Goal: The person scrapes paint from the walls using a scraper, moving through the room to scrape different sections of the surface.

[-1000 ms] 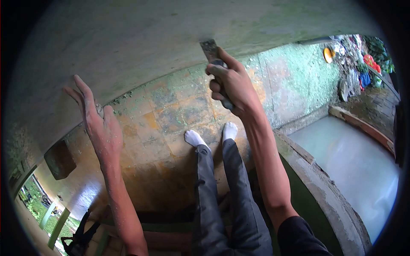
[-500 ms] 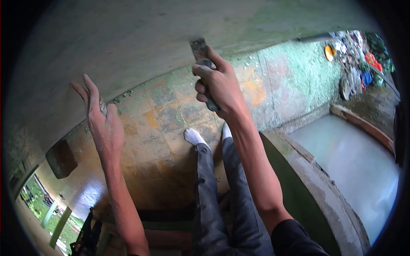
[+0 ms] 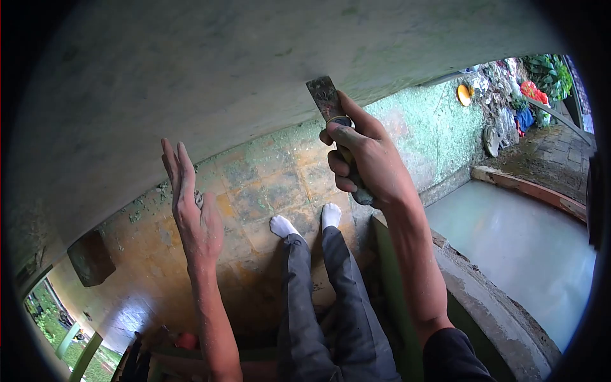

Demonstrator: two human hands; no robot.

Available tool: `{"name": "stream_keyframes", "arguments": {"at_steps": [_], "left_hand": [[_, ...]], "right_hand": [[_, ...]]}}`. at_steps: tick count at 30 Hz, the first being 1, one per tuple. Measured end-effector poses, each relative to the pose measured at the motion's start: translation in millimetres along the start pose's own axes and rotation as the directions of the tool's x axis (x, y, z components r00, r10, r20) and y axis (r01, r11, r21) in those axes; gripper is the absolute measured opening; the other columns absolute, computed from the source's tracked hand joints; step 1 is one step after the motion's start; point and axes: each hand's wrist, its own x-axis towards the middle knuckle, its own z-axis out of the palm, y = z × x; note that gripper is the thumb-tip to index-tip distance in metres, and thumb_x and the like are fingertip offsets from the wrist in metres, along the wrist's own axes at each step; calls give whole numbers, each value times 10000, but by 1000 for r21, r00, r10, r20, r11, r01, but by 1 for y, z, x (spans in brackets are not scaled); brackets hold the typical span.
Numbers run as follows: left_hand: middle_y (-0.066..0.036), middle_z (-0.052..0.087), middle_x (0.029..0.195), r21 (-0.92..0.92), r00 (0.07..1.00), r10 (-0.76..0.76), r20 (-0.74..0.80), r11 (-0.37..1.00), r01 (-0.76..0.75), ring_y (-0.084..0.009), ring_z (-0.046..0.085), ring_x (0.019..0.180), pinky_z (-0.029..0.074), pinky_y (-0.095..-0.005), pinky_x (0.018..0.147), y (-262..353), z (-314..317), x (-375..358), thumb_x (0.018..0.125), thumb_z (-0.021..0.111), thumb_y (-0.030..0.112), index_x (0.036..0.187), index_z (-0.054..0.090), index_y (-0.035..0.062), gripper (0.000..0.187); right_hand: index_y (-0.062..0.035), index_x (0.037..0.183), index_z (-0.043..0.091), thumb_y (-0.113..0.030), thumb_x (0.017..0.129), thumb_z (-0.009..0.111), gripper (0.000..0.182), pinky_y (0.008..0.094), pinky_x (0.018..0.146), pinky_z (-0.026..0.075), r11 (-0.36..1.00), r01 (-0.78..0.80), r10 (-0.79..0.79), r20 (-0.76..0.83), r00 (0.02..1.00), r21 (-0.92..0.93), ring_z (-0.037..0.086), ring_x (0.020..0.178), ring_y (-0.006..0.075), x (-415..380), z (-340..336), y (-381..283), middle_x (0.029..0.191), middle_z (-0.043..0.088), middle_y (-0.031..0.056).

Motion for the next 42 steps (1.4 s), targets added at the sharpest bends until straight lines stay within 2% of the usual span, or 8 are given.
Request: {"name": "stream_keyframes", "arguments": {"at_steps": [8,9,13,18,22,25,35,42], "left_hand": [[-197,85,1575,58,997,34,-65,998,-30,-405,73,1443,173,-532,1152,20,-22,2,755,370,-33,1484,261,36,740],[-202,84,1573,66,992,63,-107,996,-56,-405,64,1444,172,-536,1152,22,-24,4,751,370,-34,1485,263,41,746],[-218,69,1570,118,972,146,-184,985,-126,-404,47,1446,169,-538,1153,22,-32,13,739,377,-37,1489,265,56,763],[-222,41,1571,113,977,135,-168,987,-117,-406,45,1445,154,-537,1155,15,-34,19,742,379,-30,1493,258,66,767],[-224,24,1571,101,984,122,-132,989,-109,-405,45,1445,147,-534,1157,14,-36,18,733,387,-37,1498,250,78,786],[-224,20,1572,128,983,132,-127,985,-116,-401,45,1446,150,-532,1157,14,-39,17,730,390,-33,1501,243,83,794],[-215,36,1574,156,986,133,-96,981,-117,-393,57,1448,148,-520,1161,18,-41,13,763,385,-6,1500,240,71,755],[-206,63,1574,135,992,89,-86,988,-77,-384,76,1448,152,-494,1167,33,-45,10,770,373,-9,1496,246,63,740]], "right_hand": [[-28,1466,277,-71,940,483,566,180,400,345,998,-53,55,-66,996,33,421,587,62,12,-2,0,927,482,71],[-7,1380,371,-68,942,476,454,173,401,343,996,-76,78,-35,996,52,409,581,56,20,-3,-2,926,473,67],[-1,1239,445,-58,941,476,305,180,385,338,993,-106,108,-30,994,58,411,580,54,47,-7,15,905,475,64],[-10,1357,386,-61,943,482,428,194,373,330,993,-37,50,-118,992,112,414,572,69,28,4,18,881,474,54],[-74,1509,186,-54,940,482,642,200,379,328,997,-67,69,-73,995,32,421,570,79,47,0,35,905,493,58],[-71,1504,205,-57,939,482,629,198,384,331,993,-12,23,-93,995,119,417,564,78,30,-4,26,902,488,55],[-82,1504,220,-72,946,493,621,197,363,311,998,-46,50,-99,994,40,397,526,67,26,-22,29,861,497,54],[-35,1442,304,-45,930,479,541,209,413,364,999,-33,32,-50,998,-4,430,574,76,42,-11,36,882,484,49]]}}
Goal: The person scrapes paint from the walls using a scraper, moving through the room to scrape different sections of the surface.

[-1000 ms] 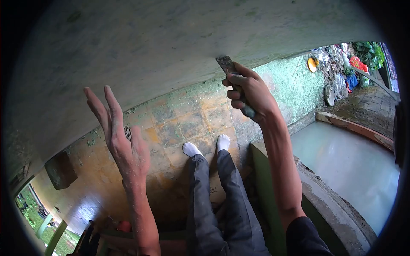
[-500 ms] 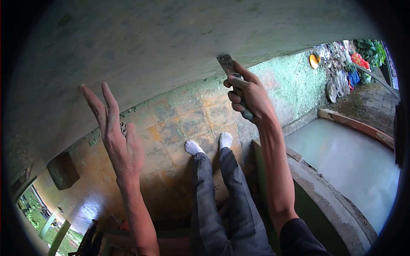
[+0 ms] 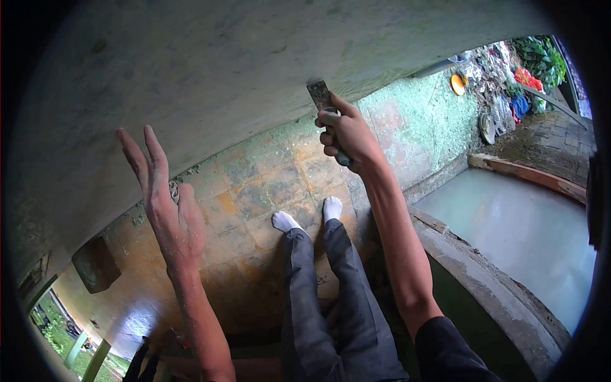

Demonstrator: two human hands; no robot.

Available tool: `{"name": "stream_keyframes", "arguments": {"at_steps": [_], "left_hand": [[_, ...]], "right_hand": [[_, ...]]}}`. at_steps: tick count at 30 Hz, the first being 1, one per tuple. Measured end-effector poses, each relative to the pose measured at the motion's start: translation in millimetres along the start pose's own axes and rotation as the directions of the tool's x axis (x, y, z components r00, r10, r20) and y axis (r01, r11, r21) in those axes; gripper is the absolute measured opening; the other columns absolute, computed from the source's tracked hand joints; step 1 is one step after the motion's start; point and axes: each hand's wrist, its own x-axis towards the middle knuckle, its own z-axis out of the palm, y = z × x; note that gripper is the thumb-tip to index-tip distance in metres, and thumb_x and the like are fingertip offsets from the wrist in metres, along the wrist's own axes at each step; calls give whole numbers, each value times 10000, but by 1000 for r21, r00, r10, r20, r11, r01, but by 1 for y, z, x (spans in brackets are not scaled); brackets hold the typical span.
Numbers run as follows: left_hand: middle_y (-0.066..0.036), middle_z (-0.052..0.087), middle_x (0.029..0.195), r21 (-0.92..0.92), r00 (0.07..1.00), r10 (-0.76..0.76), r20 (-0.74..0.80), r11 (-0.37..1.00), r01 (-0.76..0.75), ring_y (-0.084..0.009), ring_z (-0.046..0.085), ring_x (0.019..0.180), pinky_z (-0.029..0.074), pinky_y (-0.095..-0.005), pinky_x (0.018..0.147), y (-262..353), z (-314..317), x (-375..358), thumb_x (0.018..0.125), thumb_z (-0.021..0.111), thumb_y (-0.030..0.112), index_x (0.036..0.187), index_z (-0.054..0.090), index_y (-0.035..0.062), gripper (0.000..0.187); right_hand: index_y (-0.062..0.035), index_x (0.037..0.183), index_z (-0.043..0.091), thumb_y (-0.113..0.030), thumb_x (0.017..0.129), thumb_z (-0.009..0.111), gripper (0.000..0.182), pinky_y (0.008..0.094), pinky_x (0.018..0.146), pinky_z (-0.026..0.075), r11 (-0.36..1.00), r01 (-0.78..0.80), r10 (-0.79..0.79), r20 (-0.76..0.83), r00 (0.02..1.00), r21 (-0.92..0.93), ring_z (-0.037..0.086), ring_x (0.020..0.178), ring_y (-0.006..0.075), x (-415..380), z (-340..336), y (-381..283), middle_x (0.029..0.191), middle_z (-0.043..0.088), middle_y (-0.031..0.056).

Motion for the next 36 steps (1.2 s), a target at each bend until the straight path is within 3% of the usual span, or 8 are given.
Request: {"name": "stream_keyframes", "arguments": {"at_steps": [11,14,19,22,26,29,32,36], "left_hand": [[-204,53,1575,10,1000,4,-16,1000,-4,-354,63,1454,162,-483,1170,2,11,1,757,375,-11,1512,152,50,789],[-200,34,1578,-200,986,-114,-118,976,89,-342,56,1457,174,-475,1168,17,23,6,755,379,-13,1513,116,36,804],[-242,-9,1565,-5,986,-44,-162,999,44,-370,56,1449,200,-487,1156,46,37,17,758,375,-24,1518,118,59,806],[-266,-48,1552,19,987,-103,-126,994,106,-403,79,1433,209,-497,1153,67,44,26,761,371,-29,1522,119,93,811],[-270,-85,1544,114,981,-164,-105,978,175,-427,103,1418,220,-497,1151,78,50,30,764,374,-32,1524,113,116,817],[-278,-105,1536,154,969,-238,-64,957,245,-437,107,1413,243,-488,1146,82,49,27,773,381,-26,1524,101,118,814],[-274,-119,1535,158,974,-215,-69,962,224,-436,86,1412,228,-491,1150,76,49,29,798,369,-18,1526,77,129,798],[-275,-127,1532,222,972,-230,-56,946,237,-435,68,1410,220,-495,1151,76,53,28,803,366,-18,1527,65,142,801]], "right_hand": [[-100,1508,214,-44,921,487,651,198,357,333,996,37,-33,-50,998,81,410,527,68,-35,-21,-26,889,505,58],[-100,1508,211,-54,929,488,643,197,349,321,996,-4,3,12,1000,94,404,521,69,-31,-33,-33,889,501,65],[-122,1515,200,-64,940,481,642,199,376,339,988,-121,122,-7,992,97,428,543,79,-24,-45,-14,944,503,92],[-149,1523,154,-52,937,429,654,228,413,378,929,-247,202,182,962,275,441,564,98,-14,-55,-18,873,468,58],[-150,1505,180,-41,933,410,626,233,421,373,914,-216,169,160,972,342,433,566,106,5,-49,-27,861,454,54],[-136,1335,370,-47,950,402,397,180,377,304,854,-294,250,157,955,429,411,547,76,48,-57,5,805,451,34],[-138,1313,391,-45,950,403,375,188,378,300,898,-221,189,120,975,380,404,540,77,35,-42,6,800,443,33],[-153,1469,283,-36,940,425,559,201,383,316,867,-269,202,197,959,420,397,530,84,31,-35,1,820,451,45]]}}
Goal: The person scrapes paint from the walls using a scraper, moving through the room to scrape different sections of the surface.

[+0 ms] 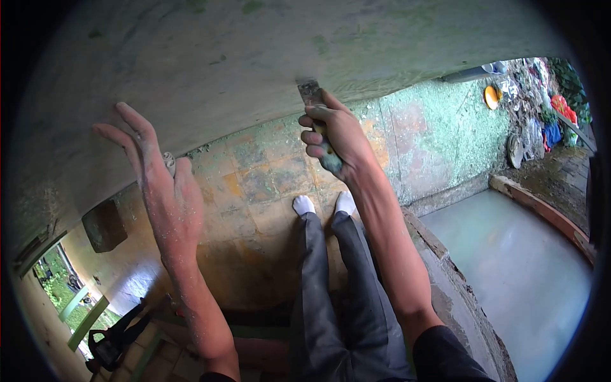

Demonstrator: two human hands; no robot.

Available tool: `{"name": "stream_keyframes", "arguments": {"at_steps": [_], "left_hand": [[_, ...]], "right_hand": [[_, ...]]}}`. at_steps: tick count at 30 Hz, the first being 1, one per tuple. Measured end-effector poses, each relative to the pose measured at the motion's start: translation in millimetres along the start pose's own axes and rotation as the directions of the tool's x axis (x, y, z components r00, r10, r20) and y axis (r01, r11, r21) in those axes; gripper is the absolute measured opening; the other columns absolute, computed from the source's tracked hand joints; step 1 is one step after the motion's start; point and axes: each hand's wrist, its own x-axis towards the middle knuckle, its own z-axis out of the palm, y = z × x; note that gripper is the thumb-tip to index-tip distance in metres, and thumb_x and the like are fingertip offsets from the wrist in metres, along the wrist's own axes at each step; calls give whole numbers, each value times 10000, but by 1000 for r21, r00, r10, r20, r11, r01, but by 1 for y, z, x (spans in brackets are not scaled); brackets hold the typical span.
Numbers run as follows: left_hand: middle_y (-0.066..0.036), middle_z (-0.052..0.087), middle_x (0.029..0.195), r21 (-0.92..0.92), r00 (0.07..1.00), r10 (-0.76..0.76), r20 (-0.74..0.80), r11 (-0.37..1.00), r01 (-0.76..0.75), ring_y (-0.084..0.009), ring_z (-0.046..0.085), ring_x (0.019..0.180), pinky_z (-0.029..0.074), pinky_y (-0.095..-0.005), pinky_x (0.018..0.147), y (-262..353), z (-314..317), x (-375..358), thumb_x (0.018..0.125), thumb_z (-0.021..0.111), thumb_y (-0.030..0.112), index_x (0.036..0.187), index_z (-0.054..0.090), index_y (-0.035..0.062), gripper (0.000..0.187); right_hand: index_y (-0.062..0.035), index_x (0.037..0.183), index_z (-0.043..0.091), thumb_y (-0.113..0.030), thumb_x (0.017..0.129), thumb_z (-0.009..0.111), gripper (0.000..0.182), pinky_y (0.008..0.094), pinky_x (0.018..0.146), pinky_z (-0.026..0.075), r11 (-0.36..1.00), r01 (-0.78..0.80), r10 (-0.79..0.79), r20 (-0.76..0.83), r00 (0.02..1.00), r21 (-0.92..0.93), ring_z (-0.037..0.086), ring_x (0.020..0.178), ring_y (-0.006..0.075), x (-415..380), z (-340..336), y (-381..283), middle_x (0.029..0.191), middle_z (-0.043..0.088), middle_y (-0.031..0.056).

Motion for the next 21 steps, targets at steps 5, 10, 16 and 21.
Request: {"name": "stream_keyframes", "arguments": {"at_steps": [5,10,16,21], "left_hand": [[-273,-120,1535,-62,999,32,-13,998,-33,-429,93,1411,217,-497,1149,-10,0,1,803,367,-23,1528,88,158,798],[-244,-74,1557,-53,998,33,-50,998,-36,-404,141,1425,242,-499,1136,-9,4,-3,806,387,37,1528,127,148,776],[-253,-52,1555,-83,998,27,-49,996,-31,-412,135,1420,232,-494,1141,0,13,-3,798,390,32,1525,155,155,774],[-248,-38,1557,-47,997,38,-62,998,-41,-408,133,1419,232,-497,1140,7,17,-4,798,386,41,1525,154,158,773]], "right_hand": [[-149,1506,210,-31,936,437,625,217,392,341,979,114,-117,-5,993,-169,409,534,92,-10,8,8,829,453,52],[-150,1526,162,-32,930,447,671,227,399,356,916,174,-207,-53,977,-360,438,545,101,-14,-7,29,837,469,61],[-135,1435,295,-3,910,426,557,247,408,388,985,153,-155,-10,988,-76,437,541,107,-21,-14,-12,875,435,80],[-134,1485,216,-15,937,402,590,194,398,340,998,65,-65,33,997,8,396,547,82,-18,-34,2,852,442,61]]}}
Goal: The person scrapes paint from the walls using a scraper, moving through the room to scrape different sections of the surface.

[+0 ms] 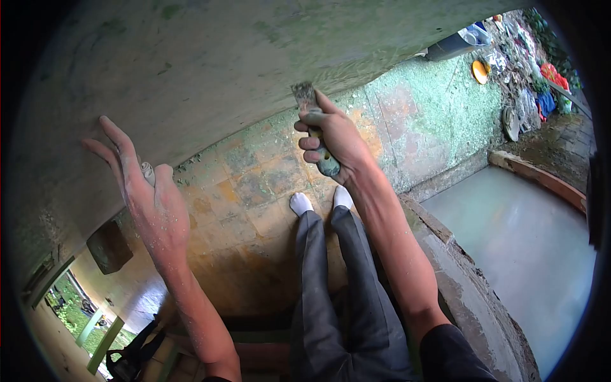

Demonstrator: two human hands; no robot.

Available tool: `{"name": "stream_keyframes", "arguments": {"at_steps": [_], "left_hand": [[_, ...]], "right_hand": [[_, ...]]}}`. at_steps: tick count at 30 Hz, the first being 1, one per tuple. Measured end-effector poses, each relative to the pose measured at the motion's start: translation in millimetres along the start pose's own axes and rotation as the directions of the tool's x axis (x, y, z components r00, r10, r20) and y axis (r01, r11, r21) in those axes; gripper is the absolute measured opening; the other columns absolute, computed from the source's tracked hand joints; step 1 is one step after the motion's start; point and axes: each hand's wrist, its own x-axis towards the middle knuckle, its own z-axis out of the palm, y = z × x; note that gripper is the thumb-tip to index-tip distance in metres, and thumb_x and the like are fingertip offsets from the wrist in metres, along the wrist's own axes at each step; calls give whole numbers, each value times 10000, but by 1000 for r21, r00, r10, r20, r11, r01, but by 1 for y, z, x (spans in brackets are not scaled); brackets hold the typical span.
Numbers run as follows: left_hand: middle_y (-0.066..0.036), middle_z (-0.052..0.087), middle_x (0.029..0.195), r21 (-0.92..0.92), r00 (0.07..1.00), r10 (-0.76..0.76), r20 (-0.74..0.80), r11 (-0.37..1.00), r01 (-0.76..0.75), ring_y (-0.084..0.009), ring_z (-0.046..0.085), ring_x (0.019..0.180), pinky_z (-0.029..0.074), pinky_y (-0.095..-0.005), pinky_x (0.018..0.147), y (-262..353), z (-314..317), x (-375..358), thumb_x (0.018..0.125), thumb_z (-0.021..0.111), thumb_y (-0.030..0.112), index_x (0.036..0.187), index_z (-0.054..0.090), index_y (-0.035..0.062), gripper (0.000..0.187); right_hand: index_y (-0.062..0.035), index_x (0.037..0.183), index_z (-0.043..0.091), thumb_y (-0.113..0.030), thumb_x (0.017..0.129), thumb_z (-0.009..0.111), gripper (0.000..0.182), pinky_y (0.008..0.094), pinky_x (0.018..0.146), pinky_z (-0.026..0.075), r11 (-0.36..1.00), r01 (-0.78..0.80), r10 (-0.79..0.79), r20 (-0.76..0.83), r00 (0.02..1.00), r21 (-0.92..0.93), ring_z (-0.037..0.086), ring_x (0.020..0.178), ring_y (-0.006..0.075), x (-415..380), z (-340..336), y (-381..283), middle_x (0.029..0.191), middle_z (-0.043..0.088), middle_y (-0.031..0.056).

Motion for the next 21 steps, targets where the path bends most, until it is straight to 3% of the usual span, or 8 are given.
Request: {"name": "stream_keyframes", "arguments": {"at_steps": [3,7,12,21], "left_hand": [[-245,-35,1558,-28,1000,-3,12,1000,3,-402,137,1421,236,-492,1139,1,8,-3,800,392,48,1526,153,158,772],[-246,-37,1558,-7,999,18,38,1000,-18,-402,142,1421,237,-484,1138,5,19,-8,800,390,48,1525,160,157,769],[-245,-40,1558,-23,997,18,68,1000,-17,-404,144,1420,229,-488,1140,0,24,-7,796,388,40,1524,171,158,768],[-225,-38,1567,13,997,76,11,997,-77,-384,125,1435,259,-492,1138,-17,27,-3,781,395,6,1516,207,150,772]], "right_hand": [[-114,1450,236,-5,941,395,544,190,392,332,998,44,-46,-58,997,-42,395,538,76,19,-16,-2,825,442,53],[-107,1425,205,9,942,408,537,182,374,300,972,-53,61,-27,998,227,382,522,63,79,-45,4,791,436,47],[-174,1471,230,6,935,427,598,182,373,271,999,47,-47,-6,999,20,371,518,71,50,-45,12,798,421,28],[-214,1534,66,-1,939,433,731,186,365,271,1000,7,-6,-44,999,18,370,520,71,78,-64,23,792,425,38]]}}
